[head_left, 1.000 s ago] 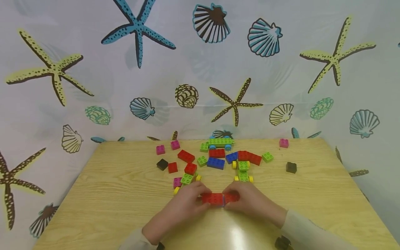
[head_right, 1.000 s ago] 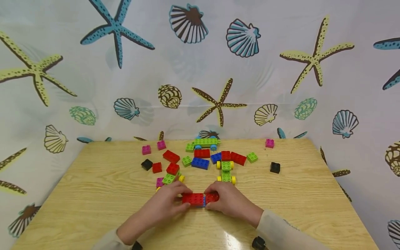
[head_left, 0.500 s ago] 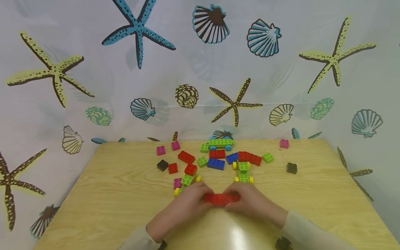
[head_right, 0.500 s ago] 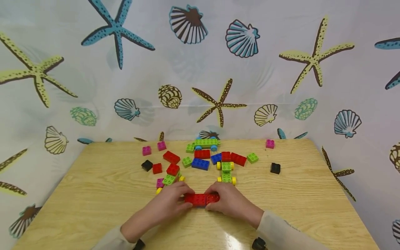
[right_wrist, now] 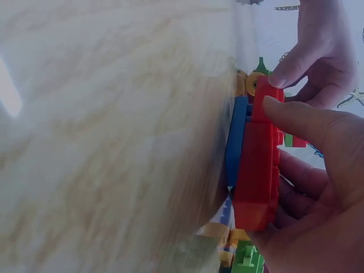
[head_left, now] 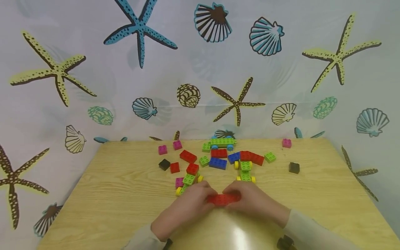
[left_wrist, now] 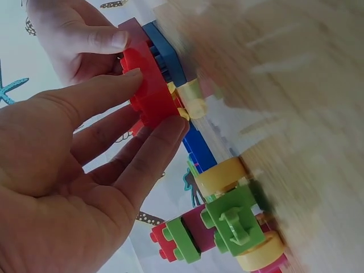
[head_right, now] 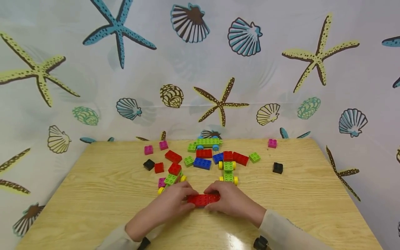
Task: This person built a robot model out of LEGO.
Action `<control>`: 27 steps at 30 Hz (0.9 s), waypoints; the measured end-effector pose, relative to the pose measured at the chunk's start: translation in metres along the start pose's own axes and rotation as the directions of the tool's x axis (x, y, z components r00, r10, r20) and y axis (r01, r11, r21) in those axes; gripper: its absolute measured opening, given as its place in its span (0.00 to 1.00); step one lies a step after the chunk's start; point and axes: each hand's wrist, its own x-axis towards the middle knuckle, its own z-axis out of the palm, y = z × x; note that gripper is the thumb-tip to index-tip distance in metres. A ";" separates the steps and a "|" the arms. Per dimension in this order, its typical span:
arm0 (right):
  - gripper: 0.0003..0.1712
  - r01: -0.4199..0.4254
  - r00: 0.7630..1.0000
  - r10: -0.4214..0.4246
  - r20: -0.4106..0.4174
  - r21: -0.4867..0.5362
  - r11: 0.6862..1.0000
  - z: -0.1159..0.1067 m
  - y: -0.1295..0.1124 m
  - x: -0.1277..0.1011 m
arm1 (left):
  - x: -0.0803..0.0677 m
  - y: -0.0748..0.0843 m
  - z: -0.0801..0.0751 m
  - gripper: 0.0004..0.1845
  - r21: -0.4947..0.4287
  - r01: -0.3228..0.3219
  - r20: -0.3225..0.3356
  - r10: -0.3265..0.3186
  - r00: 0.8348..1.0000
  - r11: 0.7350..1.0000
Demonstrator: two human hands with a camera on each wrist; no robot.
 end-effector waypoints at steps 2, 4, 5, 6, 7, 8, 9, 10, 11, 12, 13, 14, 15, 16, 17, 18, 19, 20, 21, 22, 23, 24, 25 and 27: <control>0.17 0.004 1.000 -0.004 0.001 0.002 1.000 0.000 -0.001 0.000 | 0.000 0.001 0.000 0.14 0.007 -0.003 0.003 0.003 1.000 1.000; 0.15 0.011 1.000 -0.011 0.000 0.006 1.000 0.000 -0.001 0.000 | 0.000 0.003 -0.001 0.14 0.011 -0.006 0.005 0.006 1.000 1.000; 0.14 0.011 1.000 -0.011 0.001 0.010 1.000 0.000 -0.001 0.000 | 0.000 0.003 -0.001 0.14 0.011 -0.006 0.005 0.006 1.000 1.000; 0.14 0.015 1.000 -0.015 0.002 0.011 1.000 0.000 -0.001 0.000 | 0.000 0.004 -0.001 0.14 0.013 -0.005 0.006 0.005 1.000 1.000; 0.14 0.020 1.000 -0.020 0.001 0.011 1.000 0.000 -0.001 0.000 | 0.000 0.004 -0.001 0.14 0.016 -0.005 0.007 0.005 1.000 1.000; 0.13 0.023 1.000 -0.023 0.001 0.012 1.000 0.001 -0.001 0.000 | 0.000 0.004 -0.001 0.14 0.018 -0.003 0.008 0.003 1.000 1.000; 0.13 0.029 1.000 -0.029 0.000 0.014 0.999 0.001 -0.001 0.000 | 0.001 0.005 -0.001 0.14 0.019 -0.001 0.009 0.000 1.000 1.000; 0.13 0.030 1.000 -0.030 0.000 0.013 0.999 0.001 -0.001 0.000 | 0.001 0.005 0.000 0.14 0.021 0.002 0.009 -0.002 1.000 1.000; 0.13 0.030 1.000 -0.030 0.000 0.013 0.999 0.002 -0.001 0.000 | 0.001 0.005 0.000 0.13 0.023 0.005 0.011 -0.006 1.000 1.000; 0.13 0.033 0.999 -0.033 -0.002 0.011 0.999 0.001 -0.001 0.000 | 0.002 0.005 0.000 0.13 0.025 0.009 0.014 -0.009 1.000 1.000; 0.14 0.033 0.999 -0.033 -0.002 0.009 0.999 0.002 -0.001 0.000 | 0.002 0.004 0.001 0.13 0.026 0.012 0.015 -0.013 1.000 1.000; 0.14 0.031 1.000 -0.031 -0.001 0.007 0.999 0.002 -0.001 0.000 | 0.003 0.004 0.001 0.13 0.026 0.017 0.018 -0.018 1.000 1.000; 0.13 0.030 1.000 -0.030 -0.001 0.003 1.000 0.002 -0.001 0.000 | 0.003 0.004 0.002 0.13 0.026 0.022 0.021 -0.023 1.000 0.999; 0.13 0.029 1.000 -0.029 0.000 -0.001 1.000 0.002 -0.001 0.000 | 0.004 0.004 0.002 0.13 0.028 0.027 0.024 -0.027 0.999 0.999; 0.13 0.029 1.000 -0.029 0.000 -0.006 1.000 0.001 -0.002 0.000 | 0.004 0.004 0.002 0.14 0.028 0.031 0.027 -0.032 0.999 0.999; 0.13 0.027 1.000 -0.027 0.000 -0.011 1.000 0.001 -0.002 -0.001 | 0.004 0.005 0.002 0.14 0.029 0.036 0.030 -0.037 0.999 0.999; 0.13 0.024 1.000 -0.024 0.001 -0.015 1.000 0.000 -0.003 -0.001 | 0.004 0.005 0.002 0.14 0.030 0.036 0.031 -0.037 0.999 0.999; 0.13 0.025 1.000 -0.025 0.000 -0.021 0.999 0.000 -0.004 -0.002 | 0.004 0.005 0.002 0.14 0.030 0.040 0.034 -0.041 0.999 0.999; 0.13 0.026 1.000 -0.026 -0.001 -0.028 0.999 0.000 -0.004 -0.002 | 0.005 0.005 0.002 0.14 0.030 0.041 0.036 -0.042 0.998 0.999; 0.13 0.026 1.000 -0.026 0.000 -0.032 0.999 -0.001 -0.005 -0.002 | 0.005 0.005 0.002 0.14 0.030 0.042 0.037 -0.043 0.998 0.999; 0.14 0.026 1.000 -0.026 0.001 -0.034 0.999 -0.001 -0.005 -0.003 | 0.005 0.005 0.002 0.14 0.029 0.042 0.039 -0.043 0.998 0.999; 0.14 0.025 1.000 -0.025 0.002 -0.034 0.999 -0.001 -0.005 -0.003 | 0.005 0.005 0.002 0.14 0.030 0.043 0.040 -0.044 0.998 0.999; 0.14 0.021 1.000 -0.021 0.002 -0.032 0.999 -0.001 -0.005 -0.003 | 0.005 0.006 0.001 0.14 0.028 0.041 0.039 -0.042 0.998 0.999; 0.16 0.011 1.000 -0.011 0.002 -0.026 1.000 -0.001 -0.004 -0.003 | 0.005 0.006 0.002 0.14 0.025 0.041 0.042 -0.042 0.998 0.999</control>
